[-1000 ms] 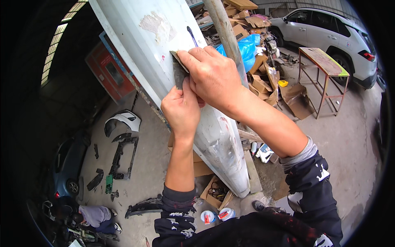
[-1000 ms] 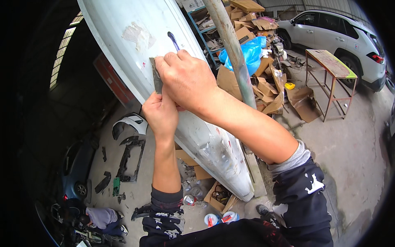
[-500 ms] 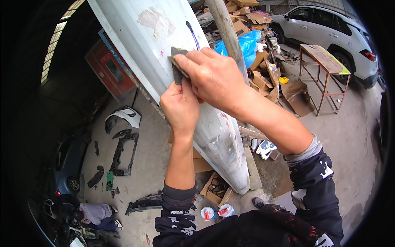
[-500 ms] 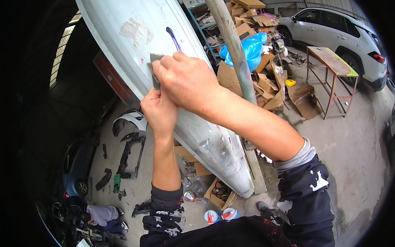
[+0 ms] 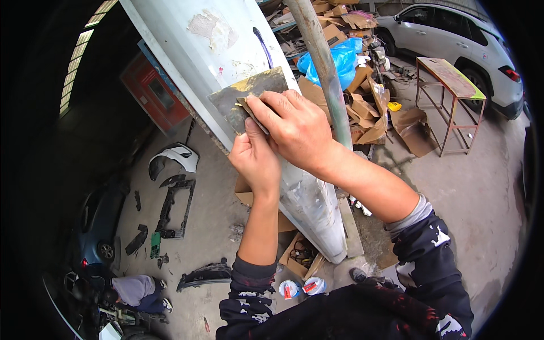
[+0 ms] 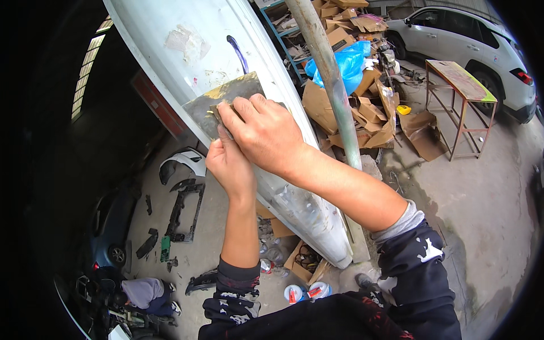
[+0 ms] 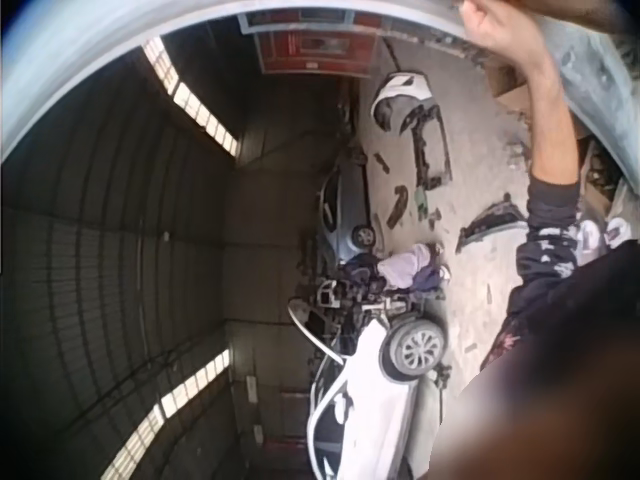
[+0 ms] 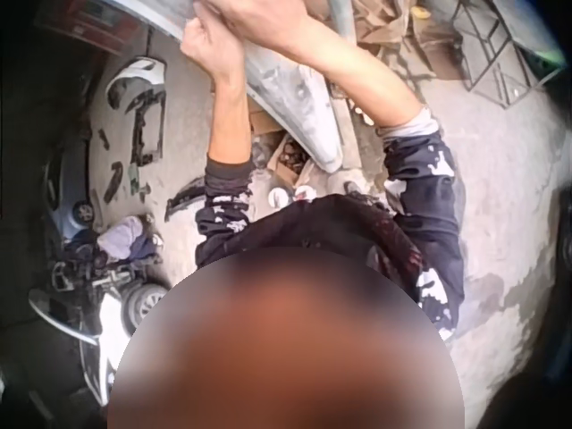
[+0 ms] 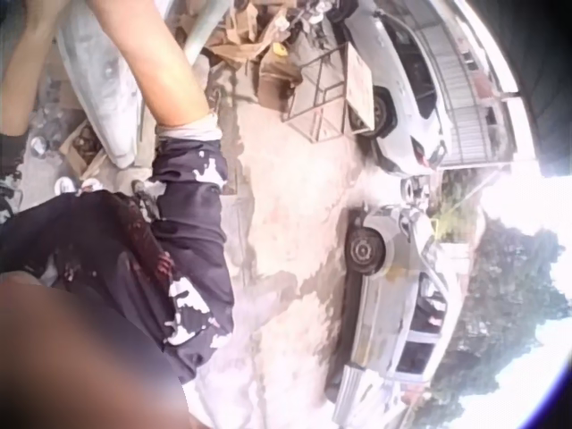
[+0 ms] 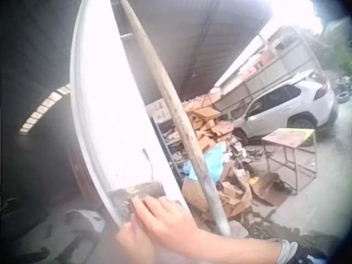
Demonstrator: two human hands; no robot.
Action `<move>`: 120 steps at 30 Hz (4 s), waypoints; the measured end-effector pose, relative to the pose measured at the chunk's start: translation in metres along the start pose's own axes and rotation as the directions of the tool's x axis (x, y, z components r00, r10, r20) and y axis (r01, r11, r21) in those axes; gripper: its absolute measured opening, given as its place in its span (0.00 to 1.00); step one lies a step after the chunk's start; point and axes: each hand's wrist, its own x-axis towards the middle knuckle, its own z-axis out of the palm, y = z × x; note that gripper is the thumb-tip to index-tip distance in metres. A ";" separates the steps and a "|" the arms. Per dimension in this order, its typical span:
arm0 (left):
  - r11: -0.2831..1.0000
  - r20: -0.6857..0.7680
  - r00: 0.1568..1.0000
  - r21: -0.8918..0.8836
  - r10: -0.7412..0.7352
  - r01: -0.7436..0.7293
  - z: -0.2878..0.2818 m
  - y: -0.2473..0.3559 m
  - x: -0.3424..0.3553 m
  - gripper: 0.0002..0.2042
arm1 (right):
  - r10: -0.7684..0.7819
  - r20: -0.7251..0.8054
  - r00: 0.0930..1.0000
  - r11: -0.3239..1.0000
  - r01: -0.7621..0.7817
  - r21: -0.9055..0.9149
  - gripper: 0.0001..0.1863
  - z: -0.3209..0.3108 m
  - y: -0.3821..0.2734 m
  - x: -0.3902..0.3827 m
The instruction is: The person sands a small dark rectangular object with sandpaper, then sands a white car bumper section. The person also wipes the sanding block with a white cloth. Another person works on the engine bay of a white car in the background.
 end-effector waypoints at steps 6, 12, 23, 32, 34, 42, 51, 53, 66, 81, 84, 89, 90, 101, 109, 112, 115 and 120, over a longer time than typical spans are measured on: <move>0.969 0.112 0.981 0.211 -0.157 0.131 -0.036 0.024 0.022 0.23 | -0.052 0.000 0.999 0.996 0.052 -0.068 0.18 0.002 0.006 -0.001; 0.848 0.048 0.984 0.502 0.169 -0.170 -0.032 0.032 0.055 0.17 | -0.054 0.059 0.997 0.995 0.059 -0.082 0.17 0.001 0.008 -0.003; 0.985 0.143 0.983 0.144 -0.115 0.095 -0.028 0.012 0.028 0.13 | -0.021 0.028 0.999 0.995 0.024 -0.101 0.20 0.002 0.004 0.000; 0.978 0.160 0.987 0.204 0.013 -0.046 -0.025 0.006 0.032 0.17 | -0.021 0.020 1.000 0.989 0.023 -0.146 0.22 0.004 -0.005 -0.002; 0.974 0.154 0.988 0.215 0.031 -0.064 -0.024 0.007 0.031 0.18 | -0.018 0.022 1.000 0.988 0.021 -0.154 0.22 0.006 -0.005 -0.002; 0.965 0.115 0.993 0.255 0.026 -0.055 -0.022 0.008 0.031 0.19 | 0.126 0.107 0.986 0.978 -0.105 -0.180 0.23 0.005 -0.006 0.004; 0.952 0.098 0.993 0.291 0.070 -0.096 -0.022 0.005 0.030 0.20 | -0.039 -0.013 0.999 0.986 0.037 -0.163 0.18 0.004 -0.008 0.011; 0.972 0.080 0.995 0.225 0.057 -0.074 -0.021 0.005 0.029 0.20 | -0.041 -0.026 0.999 0.989 0.037 -0.142 0.18 0.004 -0.009 0.010; 0.948 0.107 0.989 0.293 0.100 -0.127 -0.022 0.003 0.028 0.18 | 0.004 0.043 0.999 0.987 0.003 -0.161 0.17 0.004 -0.012 0.017; 0.981 -0.195 0.971 0.160 0.140 -0.109 -0.012 -0.028 -0.034 0.20 | 0.107 0.143 0.984 0.992 -0.096 -0.085 0.25 -0.001 -0.013 -0.005; 0.991 -0.194 0.976 0.106 0.103 -0.083 -0.014 -0.035 -0.033 0.19 | -0.023 0.120 0.993 0.993 0.037 -0.115 0.27 0.000 -0.012 -0.002; 0.977 -0.182 0.964 0.131 0.192 -0.170 -0.013 -0.037 -0.029 0.17 | -0.110 0.126 0.986 0.978 0.130 -0.162 0.28 0.000 -0.017 0.000; 0.976 -0.185 0.964 0.142 0.189 -0.164 -0.013 -0.037 -0.029 0.18 | -0.112 0.084 0.990 0.981 0.123 -0.147 0.27 0.000 -0.018 0.001; 0.958 -0.184 0.950 0.189 0.251 -0.216 -0.012 -0.039 -0.029 0.18 | -0.152 -0.004 0.988 0.960 0.146 -0.239 0.23 0.009 -0.005 0.009; 0.990 -0.168 0.978 0.086 0.126 -0.113 -0.011 -0.037 -0.030 0.19 | -0.036 0.017 0.999 0.973 0.039 -0.226 0.24 0.011 -0.004 0.011; 0.986 -0.172 0.974 0.101 0.148 -0.132 -0.009 -0.036 -0.030 0.19 | 0.014 0.037 0.999 0.974 -0.006 -0.225 0.23 0.011 -0.003 0.012; 0.993 -0.188 0.977 0.075 0.100 -0.088 -0.008 -0.036 -0.030 0.19 | 0.099 0.061 0.993 0.976 -0.086 -0.199 0.24 0.011 -0.004 0.013; 0.989 -0.187 0.971 0.063 0.146 -0.137 -0.007 -0.038 -0.029 0.19 | 0.103 0.077 0.992 0.981 -0.088 -0.173 0.24 0.010 -0.004 0.011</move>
